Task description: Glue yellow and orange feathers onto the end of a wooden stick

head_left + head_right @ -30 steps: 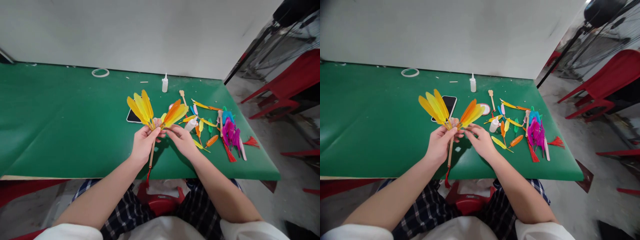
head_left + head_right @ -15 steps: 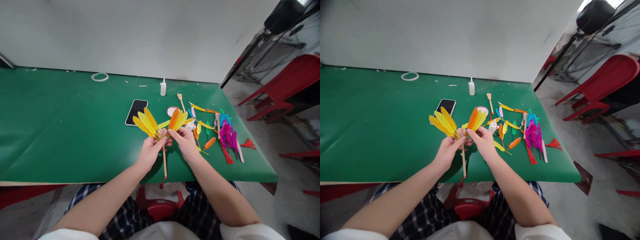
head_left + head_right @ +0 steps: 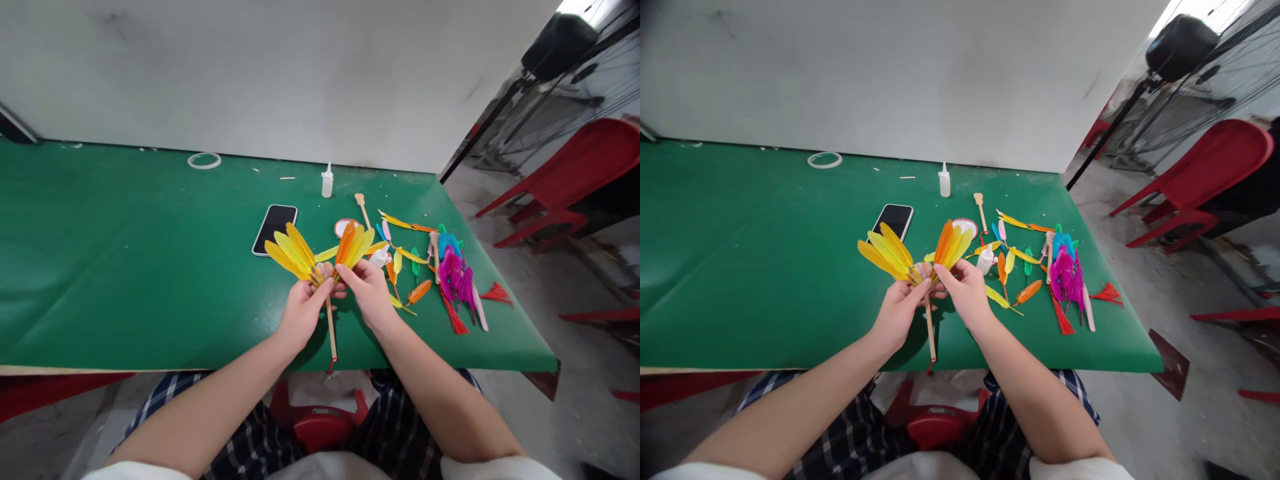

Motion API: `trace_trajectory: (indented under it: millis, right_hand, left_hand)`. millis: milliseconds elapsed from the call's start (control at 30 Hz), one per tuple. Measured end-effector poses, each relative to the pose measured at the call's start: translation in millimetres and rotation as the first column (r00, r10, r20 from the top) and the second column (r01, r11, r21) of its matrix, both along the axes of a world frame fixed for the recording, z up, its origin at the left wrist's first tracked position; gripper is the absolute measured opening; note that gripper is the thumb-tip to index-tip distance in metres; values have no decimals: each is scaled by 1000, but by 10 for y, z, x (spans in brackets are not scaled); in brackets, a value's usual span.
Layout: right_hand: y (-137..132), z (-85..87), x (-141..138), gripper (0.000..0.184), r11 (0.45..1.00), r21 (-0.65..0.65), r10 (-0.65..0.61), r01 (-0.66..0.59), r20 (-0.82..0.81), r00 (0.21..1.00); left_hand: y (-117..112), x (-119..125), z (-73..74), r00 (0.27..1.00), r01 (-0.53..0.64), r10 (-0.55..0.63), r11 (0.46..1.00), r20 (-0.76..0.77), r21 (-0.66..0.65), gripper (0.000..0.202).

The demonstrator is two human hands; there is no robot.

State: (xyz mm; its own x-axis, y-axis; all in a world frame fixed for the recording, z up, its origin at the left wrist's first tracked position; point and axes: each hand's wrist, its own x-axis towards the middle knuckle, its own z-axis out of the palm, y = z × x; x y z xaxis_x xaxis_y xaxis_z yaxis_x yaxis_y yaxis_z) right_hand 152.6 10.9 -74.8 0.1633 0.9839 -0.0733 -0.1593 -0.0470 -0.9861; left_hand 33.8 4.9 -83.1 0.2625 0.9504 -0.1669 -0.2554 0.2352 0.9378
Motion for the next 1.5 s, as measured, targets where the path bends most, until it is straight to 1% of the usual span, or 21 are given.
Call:
trace_trajectory:
  millis: [67,200,367,600,733,833,933,1133,1300,1500]
  right_hand:
    - [-3,9,-7,25,1000,2,2,-2,-25,1000]
    - [-10,13,-13,22,999,7,-32,32,-72,997]
    - [-13,3,-5,20,999,16,-37,39,-78,996]
    - [-1,-13,-12,21,999,12,-36,37,-106,994]
    - [3,-30,-8,20,999,13,-46,47,-116,992]
    - [-3,-23,-3,20,999,2,-41,41,-89,995]
    - [-7,5,0,20,1000,-2,-15,15,-77,997]
    - [8,44,2,20,998,-3,62,-63,-155,986]
    - [7,25,6,19,999,-6,50,-51,-153,987]
    - [12,-3,21,18,999,8,38,-38,-108,993]
  left_hand:
    - [4,-5,3,1000,12,-12,1000,-4,7,41]
    - [-2,-11,1,999,33,-33,999,-28,-2,38]
    - [-7,-12,3,998,37,-37,999,-44,-10,38]
    - [5,-19,24,994,94,-95,995,-46,-23,38]
    - [4,-18,10,994,91,-91,996,-55,-1,36]
    - [6,-18,-3,995,87,-86,996,-51,8,36]
    - [11,-16,-11,996,76,-76,997,-44,7,35]
    - [28,-18,-24,999,21,-21,1000,-27,-11,38]
    - [32,-20,-24,1000,7,-7,1000,-20,-21,39]
    - [25,-17,-4,999,21,-24,997,-32,-70,37]
